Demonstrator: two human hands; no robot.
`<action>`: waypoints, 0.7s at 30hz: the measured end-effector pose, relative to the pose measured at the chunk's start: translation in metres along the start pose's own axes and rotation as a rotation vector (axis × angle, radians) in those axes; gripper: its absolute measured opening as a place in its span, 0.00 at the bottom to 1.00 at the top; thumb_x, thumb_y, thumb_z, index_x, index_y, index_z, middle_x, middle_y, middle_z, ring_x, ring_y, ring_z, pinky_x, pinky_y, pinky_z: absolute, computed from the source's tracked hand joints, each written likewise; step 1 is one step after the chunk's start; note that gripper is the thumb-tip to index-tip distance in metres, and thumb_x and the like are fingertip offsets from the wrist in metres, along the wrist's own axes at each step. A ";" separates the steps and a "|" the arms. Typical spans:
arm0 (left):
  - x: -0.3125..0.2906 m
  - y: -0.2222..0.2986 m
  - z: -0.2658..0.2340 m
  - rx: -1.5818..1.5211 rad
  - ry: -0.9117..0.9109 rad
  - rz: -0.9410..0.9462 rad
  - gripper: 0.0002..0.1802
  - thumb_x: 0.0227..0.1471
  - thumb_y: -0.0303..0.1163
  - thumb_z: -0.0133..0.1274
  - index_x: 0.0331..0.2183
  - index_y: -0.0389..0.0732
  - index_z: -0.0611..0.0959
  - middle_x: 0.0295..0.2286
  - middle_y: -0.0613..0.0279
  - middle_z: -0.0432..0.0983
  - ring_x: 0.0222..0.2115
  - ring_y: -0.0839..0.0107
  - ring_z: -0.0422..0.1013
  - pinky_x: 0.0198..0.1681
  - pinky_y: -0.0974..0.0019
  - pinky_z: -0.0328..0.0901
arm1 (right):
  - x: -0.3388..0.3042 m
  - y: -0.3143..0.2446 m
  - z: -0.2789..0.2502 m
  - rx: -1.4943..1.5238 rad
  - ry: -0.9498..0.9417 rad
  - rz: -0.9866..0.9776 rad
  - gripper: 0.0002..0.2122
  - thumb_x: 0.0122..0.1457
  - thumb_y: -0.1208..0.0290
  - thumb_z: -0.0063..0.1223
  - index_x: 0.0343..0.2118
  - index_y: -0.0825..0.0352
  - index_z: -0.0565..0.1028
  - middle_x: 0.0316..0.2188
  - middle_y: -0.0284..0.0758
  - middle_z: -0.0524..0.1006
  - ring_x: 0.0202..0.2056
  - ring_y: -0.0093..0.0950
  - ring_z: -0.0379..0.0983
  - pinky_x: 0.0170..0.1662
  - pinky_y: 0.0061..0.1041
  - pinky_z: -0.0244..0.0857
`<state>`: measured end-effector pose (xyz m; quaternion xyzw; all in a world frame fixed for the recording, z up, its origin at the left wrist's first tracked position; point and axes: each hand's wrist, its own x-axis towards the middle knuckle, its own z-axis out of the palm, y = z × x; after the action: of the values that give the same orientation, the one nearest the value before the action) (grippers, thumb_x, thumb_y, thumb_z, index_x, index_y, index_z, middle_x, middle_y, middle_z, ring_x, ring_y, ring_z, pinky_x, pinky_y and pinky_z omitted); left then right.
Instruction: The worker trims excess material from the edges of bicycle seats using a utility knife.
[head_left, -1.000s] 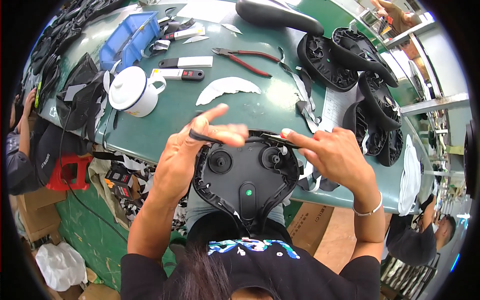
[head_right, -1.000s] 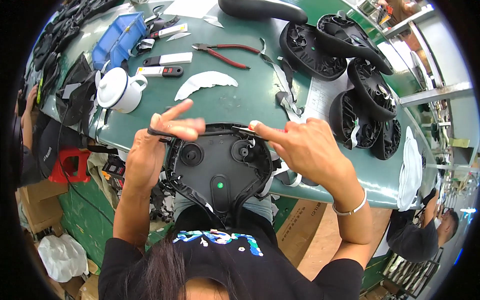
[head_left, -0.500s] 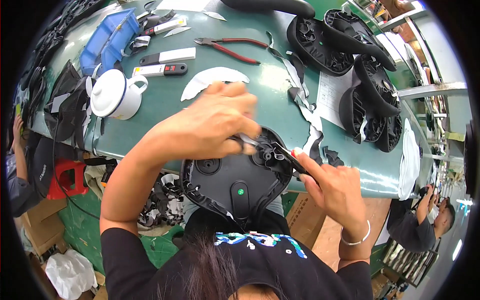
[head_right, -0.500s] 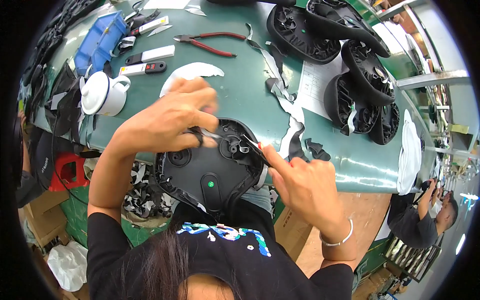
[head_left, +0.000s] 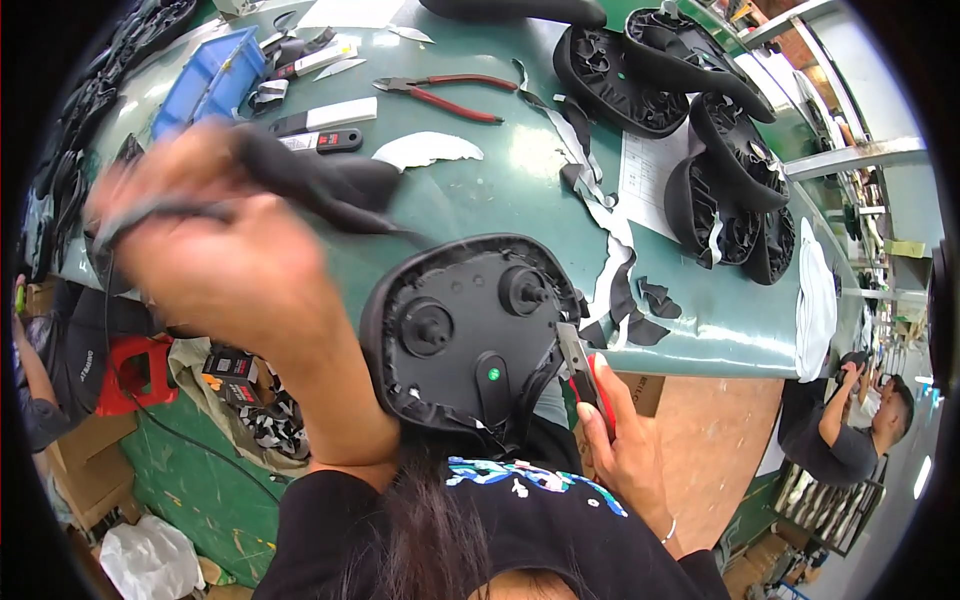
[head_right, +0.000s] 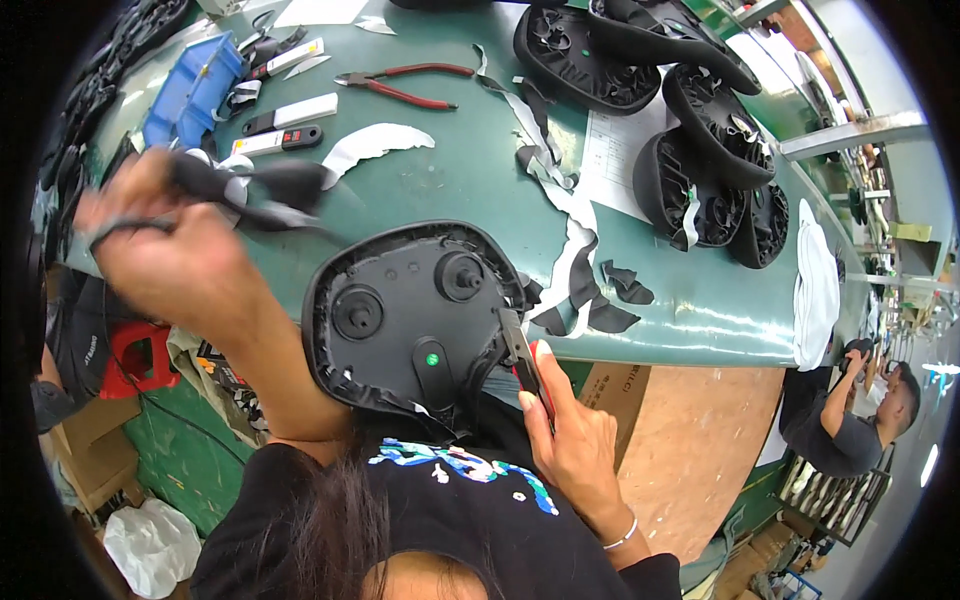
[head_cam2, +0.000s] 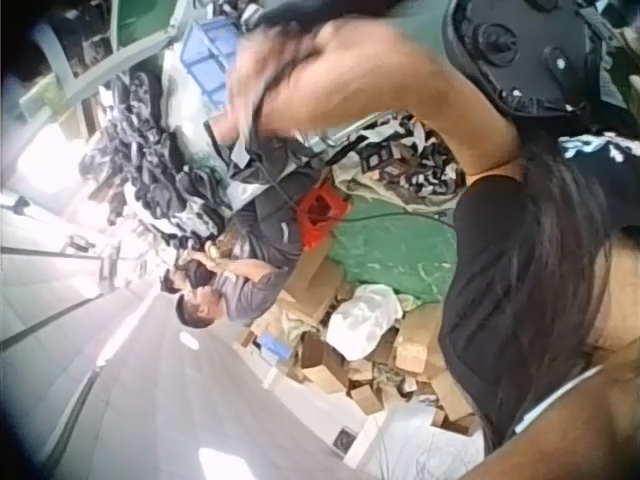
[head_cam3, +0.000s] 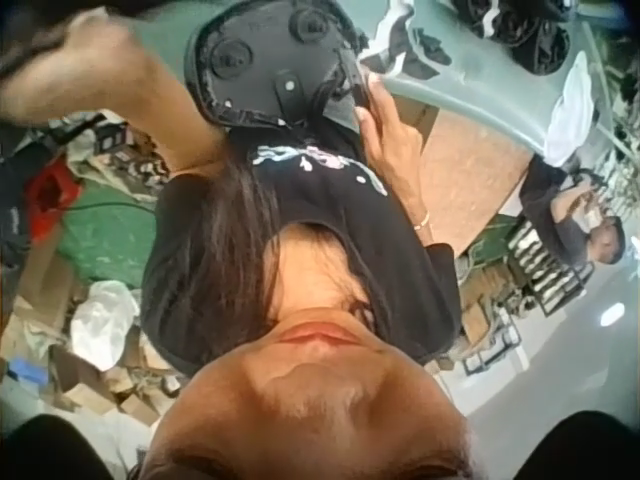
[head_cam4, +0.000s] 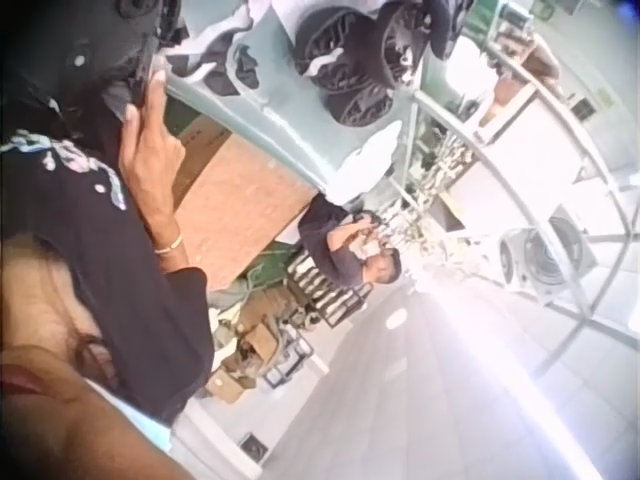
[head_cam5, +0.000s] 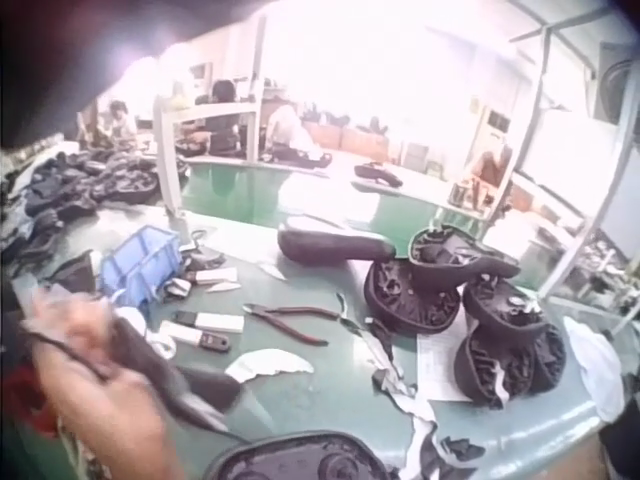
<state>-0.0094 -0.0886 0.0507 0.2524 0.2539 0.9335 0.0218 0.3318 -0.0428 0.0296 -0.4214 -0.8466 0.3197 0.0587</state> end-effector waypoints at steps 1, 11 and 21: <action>0.009 0.016 -0.008 0.089 0.068 0.308 0.12 0.55 0.34 0.46 0.28 0.33 0.72 0.26 0.58 0.72 0.25 0.69 0.68 0.31 0.70 0.65 | -0.004 -0.001 0.003 0.165 -0.044 0.133 0.24 0.57 0.71 0.52 0.57 0.65 0.63 0.17 0.39 0.75 0.16 0.31 0.72 0.21 0.27 0.64; -0.033 -0.051 -0.042 1.194 -1.095 -0.798 0.17 0.50 0.39 0.56 0.36 0.35 0.80 0.24 0.63 0.75 0.27 0.73 0.70 0.35 0.69 0.65 | 0.046 0.032 0.015 0.548 0.360 0.134 0.11 0.59 0.71 0.52 0.42 0.69 0.68 0.27 0.27 0.69 0.25 0.16 0.66 0.27 0.14 0.60; -0.070 -0.083 -0.025 1.495 -1.388 -0.096 0.15 0.42 0.19 0.47 0.36 0.39 0.77 0.42 0.51 0.70 0.46 0.50 0.64 0.49 0.56 0.62 | 0.117 0.082 0.010 0.560 0.195 0.092 0.21 0.58 0.66 0.50 0.52 0.73 0.66 0.46 0.45 0.70 0.49 0.37 0.66 0.54 0.32 0.56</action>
<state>0.0325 -0.0397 -0.0411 0.6764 0.7127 0.1821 0.0383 0.3092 0.0764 -0.0468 -0.4554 -0.6958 0.5012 0.2393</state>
